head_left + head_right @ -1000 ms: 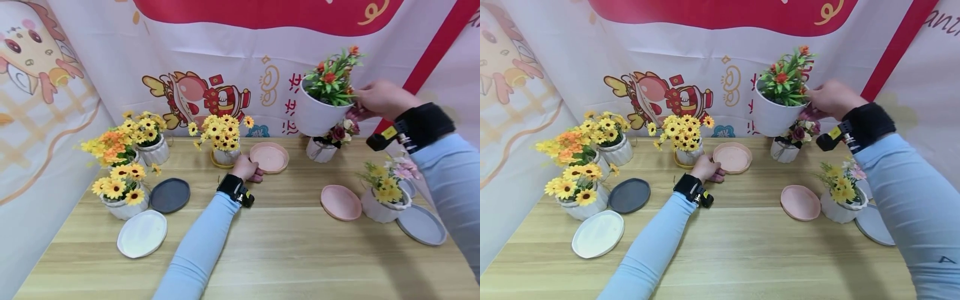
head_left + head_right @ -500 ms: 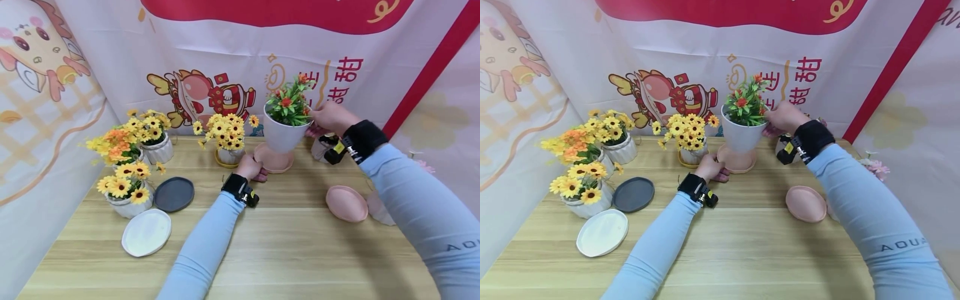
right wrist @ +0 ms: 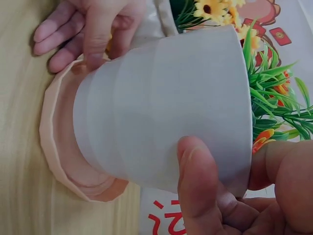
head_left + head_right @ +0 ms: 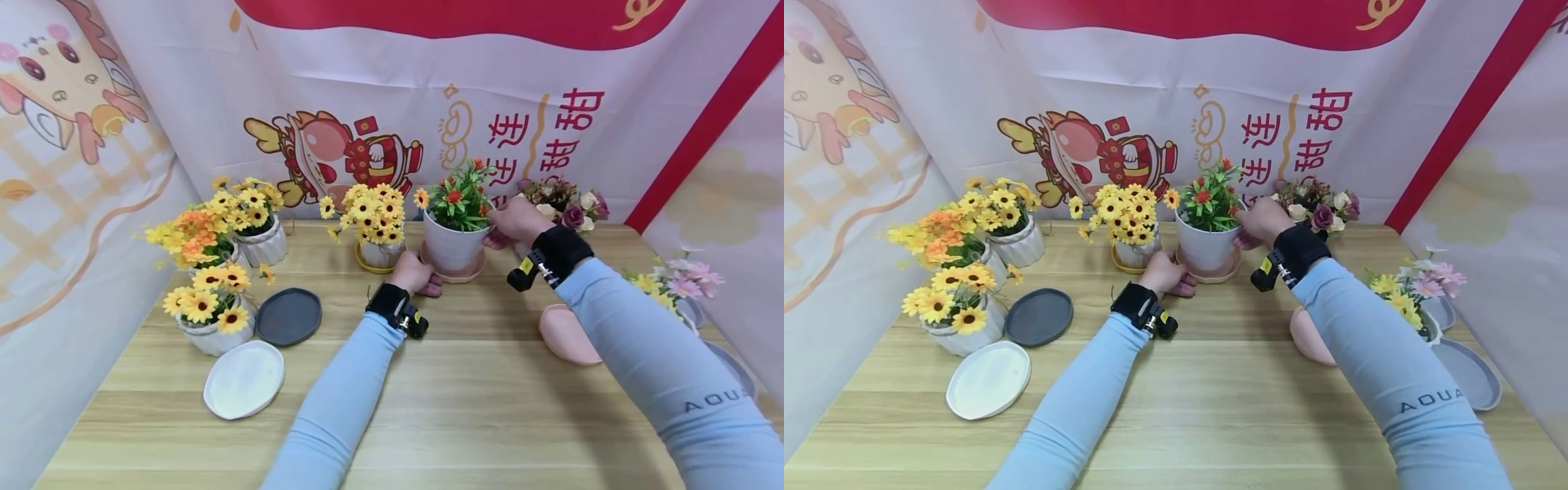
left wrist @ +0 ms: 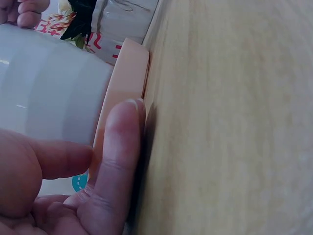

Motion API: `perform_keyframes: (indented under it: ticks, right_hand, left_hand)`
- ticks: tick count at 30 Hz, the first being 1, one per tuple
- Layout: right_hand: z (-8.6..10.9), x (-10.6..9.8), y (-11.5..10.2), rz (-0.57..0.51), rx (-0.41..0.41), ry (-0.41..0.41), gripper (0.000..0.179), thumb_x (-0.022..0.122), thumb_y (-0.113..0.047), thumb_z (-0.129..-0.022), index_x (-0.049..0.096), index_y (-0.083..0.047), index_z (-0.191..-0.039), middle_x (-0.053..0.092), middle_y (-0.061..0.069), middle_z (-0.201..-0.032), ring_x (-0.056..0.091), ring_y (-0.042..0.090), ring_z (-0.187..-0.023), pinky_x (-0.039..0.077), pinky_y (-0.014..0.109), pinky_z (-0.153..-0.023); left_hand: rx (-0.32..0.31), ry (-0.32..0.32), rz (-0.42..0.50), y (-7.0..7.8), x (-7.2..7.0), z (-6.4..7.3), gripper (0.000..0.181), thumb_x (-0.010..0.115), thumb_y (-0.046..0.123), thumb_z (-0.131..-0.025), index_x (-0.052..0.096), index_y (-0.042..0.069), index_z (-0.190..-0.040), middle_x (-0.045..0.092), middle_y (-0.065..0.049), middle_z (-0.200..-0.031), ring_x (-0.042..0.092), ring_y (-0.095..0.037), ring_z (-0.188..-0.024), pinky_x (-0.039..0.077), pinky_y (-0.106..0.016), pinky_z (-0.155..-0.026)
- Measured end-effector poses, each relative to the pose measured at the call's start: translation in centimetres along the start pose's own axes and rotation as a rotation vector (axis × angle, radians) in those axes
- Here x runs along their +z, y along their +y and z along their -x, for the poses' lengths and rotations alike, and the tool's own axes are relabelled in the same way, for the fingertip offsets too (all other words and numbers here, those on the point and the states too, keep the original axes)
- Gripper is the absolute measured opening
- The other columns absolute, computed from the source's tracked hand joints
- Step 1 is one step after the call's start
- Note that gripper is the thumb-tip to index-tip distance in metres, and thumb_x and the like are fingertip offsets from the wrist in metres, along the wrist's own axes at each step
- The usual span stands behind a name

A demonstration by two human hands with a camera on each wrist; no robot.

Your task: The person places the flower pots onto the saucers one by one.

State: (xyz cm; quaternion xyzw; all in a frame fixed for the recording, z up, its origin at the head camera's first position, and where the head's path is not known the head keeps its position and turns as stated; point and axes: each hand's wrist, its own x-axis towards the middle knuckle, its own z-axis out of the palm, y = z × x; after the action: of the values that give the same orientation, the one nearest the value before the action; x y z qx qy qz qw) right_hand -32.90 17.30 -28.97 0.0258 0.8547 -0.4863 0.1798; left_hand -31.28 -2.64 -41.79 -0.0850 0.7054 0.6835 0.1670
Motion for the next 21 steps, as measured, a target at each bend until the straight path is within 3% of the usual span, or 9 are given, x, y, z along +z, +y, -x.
perform_keyframes:
  ticks: [4, 12, 21]
  right_hand:
    - [-0.2, 0.1, 0.5, 0.003, -0.012, 0.010, 0.031, 0.038, -0.012, -0.104, 0.054, 0.014, -0.107, 0.068, 0.010, -0.064, 0.066, 0.014, -0.054, 0.061, 0.032, -0.060]
    - [-0.4, 0.6, 1.4, -0.111, -0.016, -0.001, 0.037, 0.038, -0.012, -0.105, 0.038, 0.010, -0.134, 0.066, 0.014, -0.074, 0.067, 0.018, -0.059, 0.060, 0.032, -0.059]
    - [-0.1, 0.4, 1.4, -0.116, 0.012, 0.016, 0.037, 0.041, -0.015, -0.105, 0.045, 0.012, -0.130, 0.068, 0.015, -0.080, 0.068, 0.018, -0.063, 0.061, 0.034, -0.066]
  left_hand:
    - [0.000, 0.003, -0.008, 0.1, 0.1, 0.1, 0.019, 0.047, -0.001, -0.099, 0.054, -0.002, -0.116, 0.066, -0.019, -0.070, 0.066, -0.024, -0.051, 0.061, -0.038, -0.055]
    - [0.000, -0.010, -0.017, 0.1, 0.0, 0.0, 0.014, 0.048, 0.001, -0.100, 0.054, -0.004, -0.112, 0.067, -0.018, -0.070, 0.065, -0.023, -0.050, 0.061, -0.038, -0.054]
    - [-0.009, -0.018, -0.030, 0.3, -0.1, 0.1, 0.017, 0.049, 0.003, -0.101, 0.053, -0.004, -0.116, 0.067, -0.018, -0.072, 0.066, -0.022, -0.051, 0.061, -0.038, -0.056]
